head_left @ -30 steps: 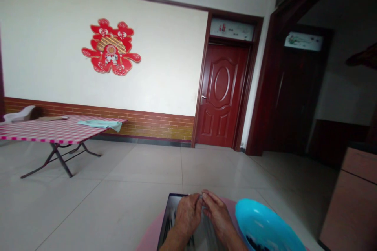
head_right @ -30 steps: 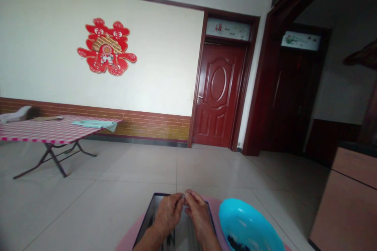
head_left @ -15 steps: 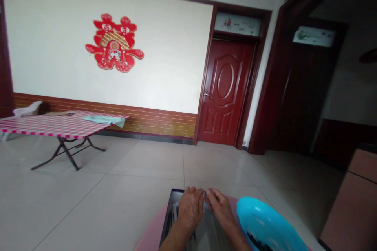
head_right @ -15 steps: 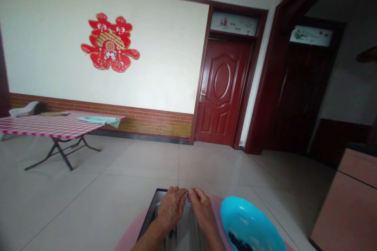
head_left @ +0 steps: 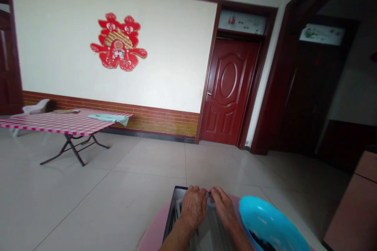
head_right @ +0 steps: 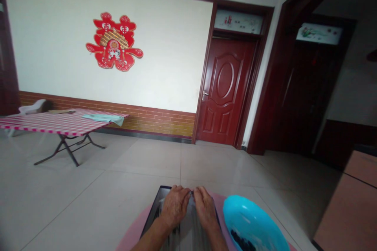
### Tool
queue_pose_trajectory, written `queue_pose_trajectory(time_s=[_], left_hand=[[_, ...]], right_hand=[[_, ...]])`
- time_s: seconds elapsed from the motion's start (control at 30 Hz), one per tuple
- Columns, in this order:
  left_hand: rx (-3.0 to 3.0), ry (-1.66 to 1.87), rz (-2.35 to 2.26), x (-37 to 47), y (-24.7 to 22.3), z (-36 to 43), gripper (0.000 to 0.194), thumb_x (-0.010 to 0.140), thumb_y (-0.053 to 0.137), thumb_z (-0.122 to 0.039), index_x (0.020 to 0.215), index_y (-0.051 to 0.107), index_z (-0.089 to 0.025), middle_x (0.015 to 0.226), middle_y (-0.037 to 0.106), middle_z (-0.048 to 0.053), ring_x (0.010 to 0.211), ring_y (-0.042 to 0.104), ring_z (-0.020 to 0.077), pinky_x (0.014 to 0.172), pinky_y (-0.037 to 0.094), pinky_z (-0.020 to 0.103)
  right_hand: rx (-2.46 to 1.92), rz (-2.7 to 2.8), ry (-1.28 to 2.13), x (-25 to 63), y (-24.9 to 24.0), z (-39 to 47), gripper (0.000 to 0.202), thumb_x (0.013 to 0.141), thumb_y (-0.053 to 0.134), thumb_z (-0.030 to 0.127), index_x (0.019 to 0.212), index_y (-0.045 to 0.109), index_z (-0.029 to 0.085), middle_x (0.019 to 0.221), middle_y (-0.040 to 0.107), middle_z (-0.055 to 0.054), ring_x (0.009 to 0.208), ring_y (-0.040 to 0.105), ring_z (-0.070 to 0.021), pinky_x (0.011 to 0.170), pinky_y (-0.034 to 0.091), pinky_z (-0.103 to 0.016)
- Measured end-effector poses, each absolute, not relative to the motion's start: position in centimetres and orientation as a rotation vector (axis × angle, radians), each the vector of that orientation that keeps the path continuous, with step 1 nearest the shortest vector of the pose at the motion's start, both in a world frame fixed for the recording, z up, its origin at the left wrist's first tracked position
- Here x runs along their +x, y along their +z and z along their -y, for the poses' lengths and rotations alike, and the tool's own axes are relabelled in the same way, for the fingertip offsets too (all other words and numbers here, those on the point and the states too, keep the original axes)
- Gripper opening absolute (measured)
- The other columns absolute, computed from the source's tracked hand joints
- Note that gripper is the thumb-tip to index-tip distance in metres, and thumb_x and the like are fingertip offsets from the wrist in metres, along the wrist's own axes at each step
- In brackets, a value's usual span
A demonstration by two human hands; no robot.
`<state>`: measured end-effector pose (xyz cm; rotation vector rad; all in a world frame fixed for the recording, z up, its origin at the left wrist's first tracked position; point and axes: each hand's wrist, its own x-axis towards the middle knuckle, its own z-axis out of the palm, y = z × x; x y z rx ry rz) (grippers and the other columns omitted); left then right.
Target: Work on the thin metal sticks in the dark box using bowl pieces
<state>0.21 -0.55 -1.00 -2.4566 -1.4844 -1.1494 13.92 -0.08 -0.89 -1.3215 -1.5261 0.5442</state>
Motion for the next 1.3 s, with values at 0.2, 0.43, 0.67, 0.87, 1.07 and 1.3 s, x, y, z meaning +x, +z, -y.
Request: queue_pose_trajectory(time_s=[0.2,0.43,0.67,0.87,1.07,1.3], left_hand=[[-2.518,-1.097,1.444,0.22,-1.17,0.6,0.025,0.089,0.04,-0.019,0.093,0.065,-0.021,0.082,0.066,0.006,0.08,0.058,0.0189,0.079,0.042,0.032],[-2.542,-1.085,1.407,0.39,-1.33,0.57,0.024,0.089,0.04,-0.02,0.092,0.064,-0.02,0.084,0.066,0.006,0.083,0.059,0.0193,0.082,0.041,0.033],[-2.546,-1.079,1.447,0.16,-1.02,0.68,0.025,0.088,0.041,-0.018,0.093,0.065,-0.02,0.084,0.067,0.006,0.081,0.06,0.0196,0.081,0.043,0.033],[-2.565,-1.096,1.39,0.1,-1.01,0.86,0.023,0.088,0.042,-0.018,0.09,0.065,-0.02,0.085,0.068,0.006,0.083,0.06,0.0195,0.083,0.043,0.034],[-2.528,-1.131,1.383,0.16,-1.6,0.65,0.023,0.087,0.043,-0.018,0.092,0.065,-0.021,0.084,0.068,0.006,0.081,0.06,0.0198,0.08,0.045,0.034],[-2.557,-1.076,1.405,0.17,-1.31,0.78,0.023,0.087,0.043,-0.018,0.088,0.066,-0.02,0.081,0.067,0.005,0.08,0.06,0.02,0.079,0.045,0.033]], right_hand=[[-1.36,1.645,0.487,13.95,-0.95,0.11,0.032,0.078,0.04,0.049,0.069,0.057,0.023,0.074,0.066,-0.004,0.074,0.058,-0.0193,0.07,0.044,-0.028],[-1.4,1.582,0.533,14.02,-0.56,0.43,0.05,0.078,0.034,0.06,0.063,0.061,0.02,0.068,0.068,-0.008,0.07,0.059,-0.023,0.066,0.045,-0.031],[-1.351,1.64,0.562,14.16,-0.58,0.3,0.034,0.077,0.039,0.051,0.071,0.058,0.023,0.073,0.066,-0.005,0.074,0.059,-0.0203,0.069,0.046,-0.029],[-1.407,1.652,0.541,14.1,-1.13,-0.04,0.042,0.078,0.035,0.054,0.068,0.06,0.021,0.075,0.068,-0.009,0.073,0.059,-0.022,0.07,0.044,-0.031],[-1.369,1.612,0.564,14.38,-0.94,0.22,0.037,0.081,0.035,0.048,0.07,0.059,0.021,0.072,0.065,-0.006,0.071,0.058,-0.0206,0.068,0.044,-0.03],[-1.342,1.687,0.56,14.32,-1.34,0.02,0.033,0.079,0.039,0.046,0.066,0.057,0.021,0.07,0.064,-0.005,0.07,0.056,-0.019,0.067,0.043,-0.028]])
